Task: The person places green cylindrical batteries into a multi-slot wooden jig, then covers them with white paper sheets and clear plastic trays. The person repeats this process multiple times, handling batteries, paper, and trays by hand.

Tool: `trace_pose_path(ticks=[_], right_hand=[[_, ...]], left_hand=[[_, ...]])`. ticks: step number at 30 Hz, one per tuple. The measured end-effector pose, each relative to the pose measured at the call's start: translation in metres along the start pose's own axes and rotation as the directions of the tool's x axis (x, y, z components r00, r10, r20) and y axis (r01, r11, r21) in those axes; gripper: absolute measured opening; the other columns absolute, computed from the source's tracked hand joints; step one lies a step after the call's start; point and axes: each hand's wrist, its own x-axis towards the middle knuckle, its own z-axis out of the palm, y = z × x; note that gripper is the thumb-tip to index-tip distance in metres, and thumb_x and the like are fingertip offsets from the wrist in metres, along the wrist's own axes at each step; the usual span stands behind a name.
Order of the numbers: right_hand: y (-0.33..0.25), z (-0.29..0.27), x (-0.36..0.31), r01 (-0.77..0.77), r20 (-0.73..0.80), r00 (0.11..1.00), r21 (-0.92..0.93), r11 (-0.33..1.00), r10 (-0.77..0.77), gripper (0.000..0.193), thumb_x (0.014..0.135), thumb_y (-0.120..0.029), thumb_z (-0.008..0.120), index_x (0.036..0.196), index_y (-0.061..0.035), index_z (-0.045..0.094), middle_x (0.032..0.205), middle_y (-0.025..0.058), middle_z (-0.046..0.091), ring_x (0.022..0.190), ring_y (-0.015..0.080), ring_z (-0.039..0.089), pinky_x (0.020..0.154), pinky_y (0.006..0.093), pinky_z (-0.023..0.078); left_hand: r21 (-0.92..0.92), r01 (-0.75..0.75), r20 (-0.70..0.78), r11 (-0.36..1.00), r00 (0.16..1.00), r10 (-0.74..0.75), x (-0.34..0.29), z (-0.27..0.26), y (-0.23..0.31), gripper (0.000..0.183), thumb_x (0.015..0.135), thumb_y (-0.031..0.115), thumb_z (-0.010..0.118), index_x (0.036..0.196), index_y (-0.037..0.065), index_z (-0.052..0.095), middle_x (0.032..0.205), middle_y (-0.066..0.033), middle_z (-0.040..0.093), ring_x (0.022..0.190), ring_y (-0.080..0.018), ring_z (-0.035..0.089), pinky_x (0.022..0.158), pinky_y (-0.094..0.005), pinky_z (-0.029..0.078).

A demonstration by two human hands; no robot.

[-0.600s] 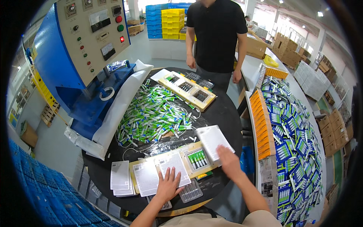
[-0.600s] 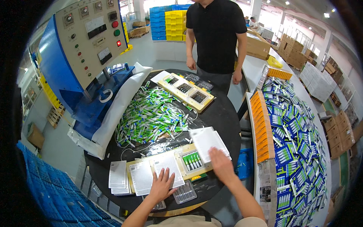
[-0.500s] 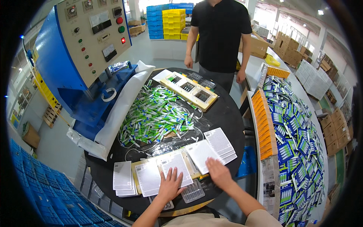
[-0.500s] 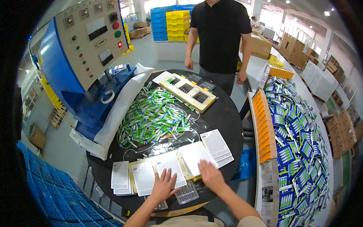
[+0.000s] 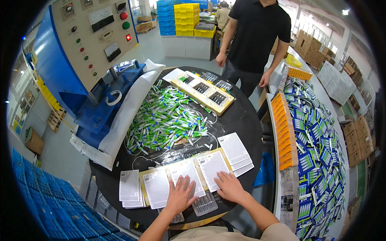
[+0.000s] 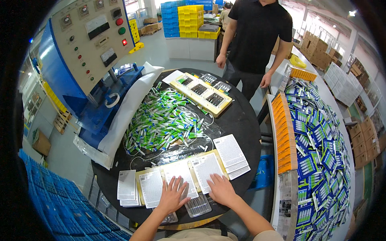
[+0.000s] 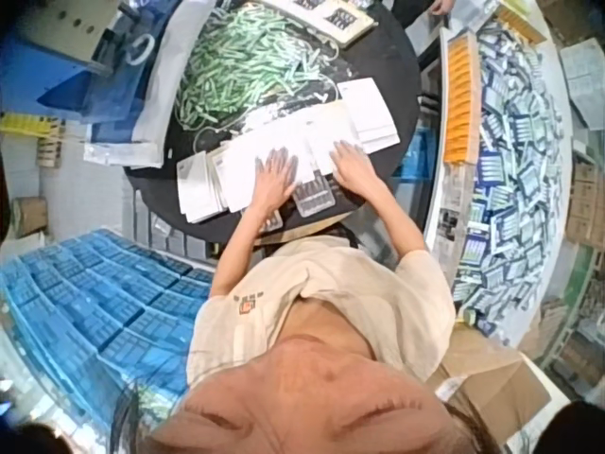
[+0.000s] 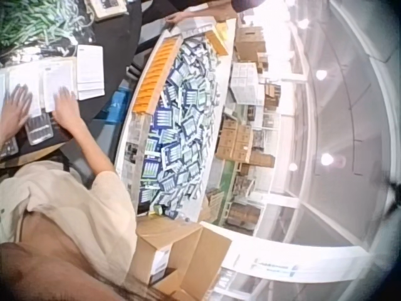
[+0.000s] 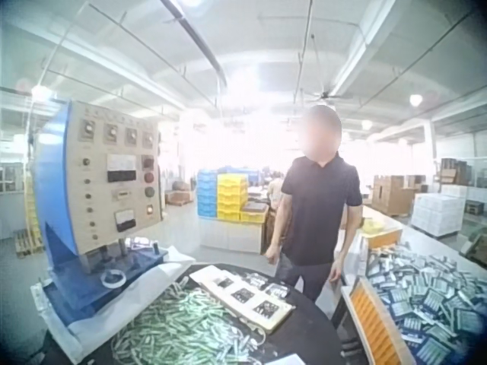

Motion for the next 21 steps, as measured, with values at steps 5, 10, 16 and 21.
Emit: trace_pose_path(ticks=[5,10,16,21], right_hand=[[0.005,0.009,0.064,0.021,-0.192,0.981,-0.012,1.0,-0.023,0.065,0.092,-0.047,0.065,0.15,-0.0209,0.051,0.163,0.0194,0.032,0.152,0.0401,0.026,0.118,0.0668,0.021],[0.01,0.031,0.074,0.025,-0.171,0.985,0.02,0.999,-0.021,0.065,0.095,-0.052,0.06,0.153,-0.0264,0.047,0.166,0.0176,0.026,0.154,0.0422,0.021,0.117,0.0709,0.016],[0.003,0.051,0.068,-0.03,-0.311,0.95,-0.012,0.999,0.025,0.065,0.093,-0.05,0.063,0.152,-0.0251,0.049,0.163,0.0158,0.034,0.151,0.0401,0.027,0.117,0.0696,0.018],[0.008,0.054,0.075,-0.016,-0.331,0.943,-0.007,1.0,0.013,0.064,0.094,-0.048,0.063,0.152,-0.0256,0.05,0.162,0.0159,0.035,0.151,0.0401,0.027,0.118,0.0696,0.016]], left_hand=[[0.0,-0.101,-0.039,0.995,0.994,0.101,0.027,0.0,0.014,0.073,0.099,0.058,0.052,0.155,0.012,0.041,0.162,-0.0162,0.035,0.152,-0.0335,0.027,0.118,-0.0687,0.018],[0.0,-0.056,0.12,0.998,0.991,0.056,0.026,0.001,0.001,0.071,0.098,0.058,0.054,0.155,0.017,0.042,0.163,-0.0143,0.034,0.152,-0.0353,0.028,0.117,-0.0701,0.02],[0.018,-0.069,0.053,0.997,0.996,0.068,0.024,0.01,-0.003,0.066,0.099,0.053,0.055,0.153,0.018,0.044,0.163,-0.0109,0.035,0.152,-0.0329,0.03,0.115,-0.0715,0.022],[0.031,-0.032,0.035,0.999,0.999,0.031,0.023,0.011,0.005,0.063,0.1,0.051,0.055,0.154,0.019,0.044,0.163,-0.0096,0.035,0.152,-0.0314,0.029,0.115,-0.0723,0.022]])
